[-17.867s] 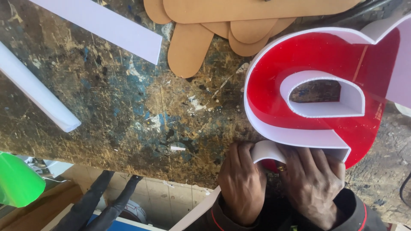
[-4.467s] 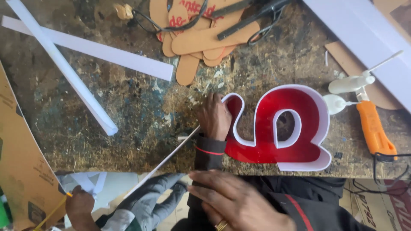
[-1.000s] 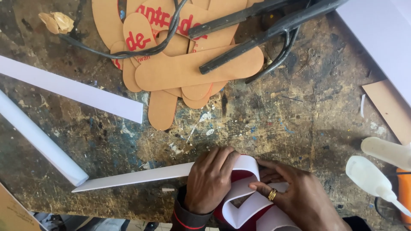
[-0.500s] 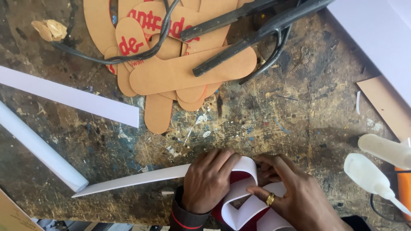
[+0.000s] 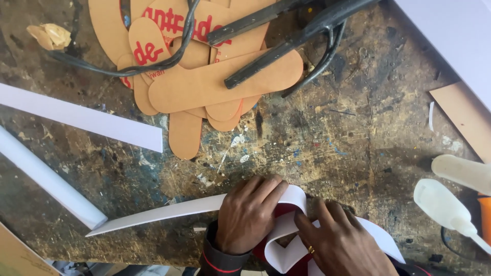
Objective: Gluing a white plastic strip to the edge of a red acrylic letter to create a 3D sign component.
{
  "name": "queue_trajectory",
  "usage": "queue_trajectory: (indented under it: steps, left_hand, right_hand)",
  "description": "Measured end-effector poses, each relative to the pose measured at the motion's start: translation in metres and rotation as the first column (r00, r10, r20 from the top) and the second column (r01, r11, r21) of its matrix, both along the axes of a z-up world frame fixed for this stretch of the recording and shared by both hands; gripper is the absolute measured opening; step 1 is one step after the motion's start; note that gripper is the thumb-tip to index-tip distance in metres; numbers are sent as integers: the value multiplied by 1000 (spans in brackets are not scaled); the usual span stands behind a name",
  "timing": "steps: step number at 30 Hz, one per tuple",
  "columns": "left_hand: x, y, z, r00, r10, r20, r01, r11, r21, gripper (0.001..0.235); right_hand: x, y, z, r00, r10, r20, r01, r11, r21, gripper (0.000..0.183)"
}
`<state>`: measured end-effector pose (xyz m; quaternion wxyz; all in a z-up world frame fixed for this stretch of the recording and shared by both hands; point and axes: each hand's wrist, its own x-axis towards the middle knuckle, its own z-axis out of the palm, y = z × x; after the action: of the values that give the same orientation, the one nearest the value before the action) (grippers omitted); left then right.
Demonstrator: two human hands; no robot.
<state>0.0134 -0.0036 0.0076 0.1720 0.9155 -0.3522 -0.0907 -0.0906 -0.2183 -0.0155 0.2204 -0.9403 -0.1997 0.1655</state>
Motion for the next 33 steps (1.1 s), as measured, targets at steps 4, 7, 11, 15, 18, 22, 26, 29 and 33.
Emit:
queue_trajectory:
  steps: [4,7,11,15,18,22,26,29,33]
  left_hand:
    - [-3,2,-4,999,0,-42,0,1000,-6,30]
    - [-4,3,-4,999,9,-40,-10,1000,-23,31]
    - [2,3,-4,999,-24,-32,24,1000,3,36]
    - [-1,-4,-1,999,-32,20,32,999,7,35]
    - [-7,1,-9,999,-35,25,35,999,14,29]
    - [-3,-4,-5,999,-43,23,43,999,0,31]
    - [-2,-4,-6,999,-40,32,40,999,18,27]
    - [-2,-2,-9,997,-56,55,56,998,-2,26]
    - [0,2,-11,994,-96,47,98,995,-37,32]
  right_hand:
    - [-2,5,4,998,-48,-39,47,998,-36,32]
    - [5,6,7,996,-35,79,43,994,-104,51]
    - [19,1,1,997,76,32,-72,992,-101,59]
    - [25,-11,8,999,19,29,-24,983,184,46]
    - [23,-21,14,977,-128,-173,183,917,355,46]
    - [11,0,11,861,-287,-420,373,917,138,44]
    - [33,-3,14,683,-508,-524,518,844,-142,68]
    - [36,-2,12,729,-474,-494,477,869,-130,67]
    - [35,0,11,817,-411,-404,463,885,38,67]
